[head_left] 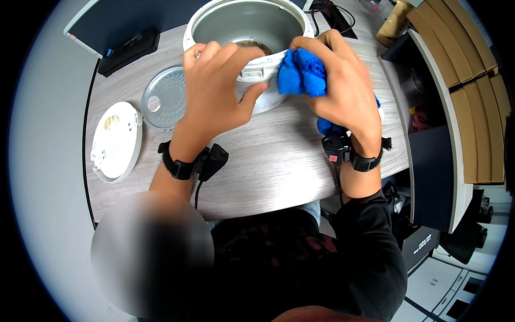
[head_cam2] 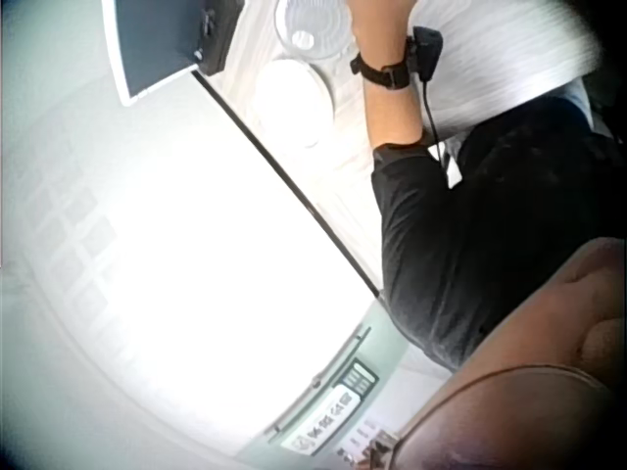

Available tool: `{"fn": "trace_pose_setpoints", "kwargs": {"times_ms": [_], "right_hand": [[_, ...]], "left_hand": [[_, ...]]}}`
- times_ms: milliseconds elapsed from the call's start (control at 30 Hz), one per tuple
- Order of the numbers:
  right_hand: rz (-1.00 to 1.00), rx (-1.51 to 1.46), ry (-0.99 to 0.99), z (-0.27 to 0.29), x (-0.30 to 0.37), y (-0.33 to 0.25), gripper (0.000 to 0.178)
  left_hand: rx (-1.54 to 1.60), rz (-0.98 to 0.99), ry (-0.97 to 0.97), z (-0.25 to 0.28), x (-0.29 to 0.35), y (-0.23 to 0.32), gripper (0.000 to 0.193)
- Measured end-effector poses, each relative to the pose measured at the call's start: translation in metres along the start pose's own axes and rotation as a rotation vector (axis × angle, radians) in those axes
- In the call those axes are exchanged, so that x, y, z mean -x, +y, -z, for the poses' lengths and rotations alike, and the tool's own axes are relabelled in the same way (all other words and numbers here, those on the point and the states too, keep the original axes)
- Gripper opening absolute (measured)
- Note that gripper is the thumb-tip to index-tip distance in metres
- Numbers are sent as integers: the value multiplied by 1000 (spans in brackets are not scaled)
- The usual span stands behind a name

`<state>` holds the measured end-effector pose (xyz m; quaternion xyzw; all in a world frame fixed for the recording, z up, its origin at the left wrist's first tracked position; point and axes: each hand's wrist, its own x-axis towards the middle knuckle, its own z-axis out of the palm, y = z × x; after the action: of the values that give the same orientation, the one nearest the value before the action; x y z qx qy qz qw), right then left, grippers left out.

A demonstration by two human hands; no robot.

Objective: The person uses a screwdriver to remove screws from the lid of a white rice cooker, then removes the lid and wipes the rim with a blue cloth. The person handles the cooker, lid, and screwdriver throughout the sequence.

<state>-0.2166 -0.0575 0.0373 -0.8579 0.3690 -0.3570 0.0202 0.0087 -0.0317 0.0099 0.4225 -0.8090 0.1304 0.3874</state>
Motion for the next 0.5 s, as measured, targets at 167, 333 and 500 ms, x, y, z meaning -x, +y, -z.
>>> {"fn": "trace_pose_setpoints", "kwargs": {"times_ms": [167,333,500], "right_hand": [[35,-69,20,-8,0,-15,62],[8,-128,31,-10,2,-16,58],[-79,-57,32,-4,-3,13,56]], "left_hand": [[-23,22,-27,0,0,1,46],[-15,20,-35,3,-1,-2,45],[-17,-22,-11,3,-2,-4,39]]}}
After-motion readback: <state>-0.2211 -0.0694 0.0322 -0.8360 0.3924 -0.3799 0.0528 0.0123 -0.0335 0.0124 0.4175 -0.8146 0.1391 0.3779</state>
